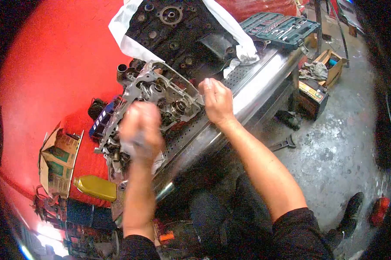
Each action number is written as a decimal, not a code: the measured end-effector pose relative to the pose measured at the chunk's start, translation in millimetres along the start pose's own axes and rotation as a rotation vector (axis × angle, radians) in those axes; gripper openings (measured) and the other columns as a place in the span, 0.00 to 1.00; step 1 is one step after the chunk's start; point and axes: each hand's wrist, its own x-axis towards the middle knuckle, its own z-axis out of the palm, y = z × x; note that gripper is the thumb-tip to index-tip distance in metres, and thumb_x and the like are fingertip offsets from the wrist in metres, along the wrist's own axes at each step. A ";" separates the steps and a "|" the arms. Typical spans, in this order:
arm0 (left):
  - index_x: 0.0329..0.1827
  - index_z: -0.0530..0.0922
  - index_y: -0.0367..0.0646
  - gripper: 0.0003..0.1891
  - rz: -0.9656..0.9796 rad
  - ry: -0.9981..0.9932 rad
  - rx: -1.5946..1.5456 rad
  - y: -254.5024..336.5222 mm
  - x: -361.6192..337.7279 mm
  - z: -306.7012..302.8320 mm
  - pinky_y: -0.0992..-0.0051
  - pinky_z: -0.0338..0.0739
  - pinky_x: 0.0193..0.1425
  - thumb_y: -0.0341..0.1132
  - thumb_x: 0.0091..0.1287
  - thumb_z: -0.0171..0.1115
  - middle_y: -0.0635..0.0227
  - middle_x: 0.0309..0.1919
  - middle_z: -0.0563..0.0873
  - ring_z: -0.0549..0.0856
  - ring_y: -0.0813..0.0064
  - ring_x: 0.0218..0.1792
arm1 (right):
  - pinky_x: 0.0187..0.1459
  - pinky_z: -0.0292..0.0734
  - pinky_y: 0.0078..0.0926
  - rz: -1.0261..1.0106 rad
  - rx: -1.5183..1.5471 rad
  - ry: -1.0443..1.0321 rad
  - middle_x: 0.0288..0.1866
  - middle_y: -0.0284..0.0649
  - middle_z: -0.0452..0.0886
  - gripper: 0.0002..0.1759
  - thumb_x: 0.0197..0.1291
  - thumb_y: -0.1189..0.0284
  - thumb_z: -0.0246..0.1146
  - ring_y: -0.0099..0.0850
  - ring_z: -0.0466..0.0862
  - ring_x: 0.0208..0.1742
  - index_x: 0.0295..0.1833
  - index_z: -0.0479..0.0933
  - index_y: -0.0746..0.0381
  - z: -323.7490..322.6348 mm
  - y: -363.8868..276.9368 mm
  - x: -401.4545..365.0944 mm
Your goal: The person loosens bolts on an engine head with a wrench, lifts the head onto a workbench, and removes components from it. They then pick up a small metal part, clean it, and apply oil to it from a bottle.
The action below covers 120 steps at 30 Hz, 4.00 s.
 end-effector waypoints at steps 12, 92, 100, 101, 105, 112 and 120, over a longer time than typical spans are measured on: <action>0.28 0.72 0.41 0.09 0.289 -0.012 0.003 29.6 -20.4 -17.0 0.71 0.70 0.26 0.26 0.63 0.65 0.62 0.28 0.81 0.77 0.69 0.24 | 0.45 0.76 0.28 0.009 0.043 0.083 0.36 0.40 0.85 0.25 0.80 0.59 0.46 0.29 0.82 0.38 0.43 0.81 0.67 4.4 3.3 -1.3; 0.23 0.65 0.46 0.18 -0.335 0.104 -0.419 25.5 16.1 -24.0 0.77 0.66 0.26 0.34 0.75 0.56 0.66 0.21 0.75 0.71 0.77 0.21 | 0.43 0.78 0.30 0.059 0.149 0.131 0.32 0.42 0.84 0.23 0.79 0.60 0.49 0.33 0.84 0.35 0.40 0.81 0.67 1.5 6.3 -2.8; 0.22 0.66 0.46 0.19 -0.703 -0.215 -0.598 -23.8 94.9 -54.9 0.78 0.66 0.23 0.37 0.73 0.59 0.64 0.21 0.77 0.72 0.78 0.18 | 0.44 0.79 0.30 0.065 0.146 0.121 0.32 0.42 0.84 0.24 0.79 0.60 0.49 0.33 0.85 0.36 0.40 0.81 0.66 2.3 5.3 -3.3; 0.23 0.66 0.46 0.19 -0.735 -0.252 -0.640 -34.5 100.2 -58.6 0.78 0.67 0.22 0.38 0.73 0.59 0.62 0.22 0.79 0.72 0.77 0.18 | 0.44 0.79 0.30 0.062 0.144 0.118 0.32 0.42 0.84 0.24 0.79 0.60 0.49 0.33 0.85 0.36 0.40 0.81 0.66 2.4 6.2 -3.2; 0.24 0.67 0.45 0.19 -0.833 -0.201 -0.721 -46.2 96.2 -57.6 0.77 0.69 0.22 0.39 0.75 0.58 0.62 0.23 0.80 0.74 0.77 0.18 | 0.44 0.79 0.30 0.072 0.145 0.125 0.31 0.42 0.84 0.24 0.79 0.59 0.49 0.32 0.85 0.36 0.40 0.81 0.66 2.9 6.8 -2.9; 0.26 0.72 0.44 0.19 -0.691 -0.112 -0.511 -11.5 70.6 -44.1 0.81 0.68 0.24 0.44 0.75 0.61 0.69 0.23 0.80 0.76 0.81 0.19 | 0.43 0.79 0.30 0.035 0.097 0.097 0.31 0.42 0.84 0.24 0.79 0.59 0.49 0.33 0.85 0.35 0.40 0.81 0.67 -0.3 2.3 -3.7; 0.32 0.76 0.41 0.16 -0.707 -0.083 -0.404 -16.9 66.5 -38.1 0.75 0.70 0.25 0.42 0.77 0.56 0.71 0.23 0.79 0.76 0.78 0.20 | 0.43 0.79 0.31 0.053 0.108 0.095 0.32 0.42 0.85 0.24 0.79 0.60 0.49 0.33 0.86 0.35 0.40 0.80 0.67 -0.1 0.7 -6.2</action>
